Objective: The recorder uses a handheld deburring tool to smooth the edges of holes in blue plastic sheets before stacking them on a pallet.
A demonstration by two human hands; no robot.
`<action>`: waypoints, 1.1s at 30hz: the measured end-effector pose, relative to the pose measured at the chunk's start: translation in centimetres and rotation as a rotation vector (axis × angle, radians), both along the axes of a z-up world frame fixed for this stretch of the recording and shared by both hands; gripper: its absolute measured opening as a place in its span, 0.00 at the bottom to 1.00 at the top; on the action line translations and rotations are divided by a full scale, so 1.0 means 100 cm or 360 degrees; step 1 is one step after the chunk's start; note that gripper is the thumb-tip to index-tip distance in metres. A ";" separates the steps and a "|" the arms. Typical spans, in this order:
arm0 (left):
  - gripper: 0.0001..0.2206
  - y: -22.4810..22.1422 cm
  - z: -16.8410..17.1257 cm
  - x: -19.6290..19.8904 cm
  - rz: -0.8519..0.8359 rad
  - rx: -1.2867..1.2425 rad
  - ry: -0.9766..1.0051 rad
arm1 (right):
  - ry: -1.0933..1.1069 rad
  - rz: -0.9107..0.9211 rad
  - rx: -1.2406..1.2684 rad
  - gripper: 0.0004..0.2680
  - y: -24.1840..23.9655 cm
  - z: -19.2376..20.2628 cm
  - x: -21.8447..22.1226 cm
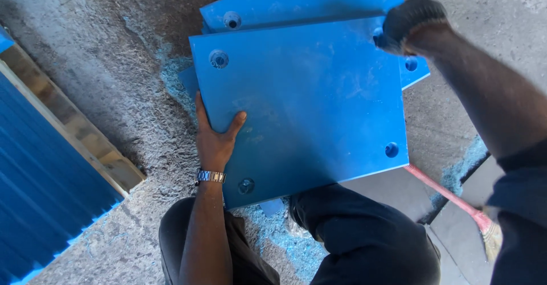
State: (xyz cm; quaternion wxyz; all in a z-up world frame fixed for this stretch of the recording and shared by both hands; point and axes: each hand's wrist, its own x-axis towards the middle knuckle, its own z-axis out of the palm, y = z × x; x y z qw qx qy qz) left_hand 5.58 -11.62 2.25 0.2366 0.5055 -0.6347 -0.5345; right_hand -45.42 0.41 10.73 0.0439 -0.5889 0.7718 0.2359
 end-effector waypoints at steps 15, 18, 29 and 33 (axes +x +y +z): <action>0.57 0.002 0.001 -0.003 0.0052 -0.0076 -0.0108 | -0.0398 -0.0929 -0.0038 0.23 -0.012 0.114 0.052; 0.51 0.005 -0.003 0.005 0.0097 0.0040 -0.0145 | -0.0479 -0.1208 -0.0023 0.24 0.077 0.049 0.011; 0.40 0.065 -0.025 0.020 0.0504 0.0123 -0.0429 | -0.2103 -0.1582 -0.0624 0.16 0.222 -0.193 0.114; 0.36 0.060 0.046 0.055 0.0425 0.0157 -0.0248 | -0.2146 -0.1296 -0.0500 0.17 0.148 -0.195 0.180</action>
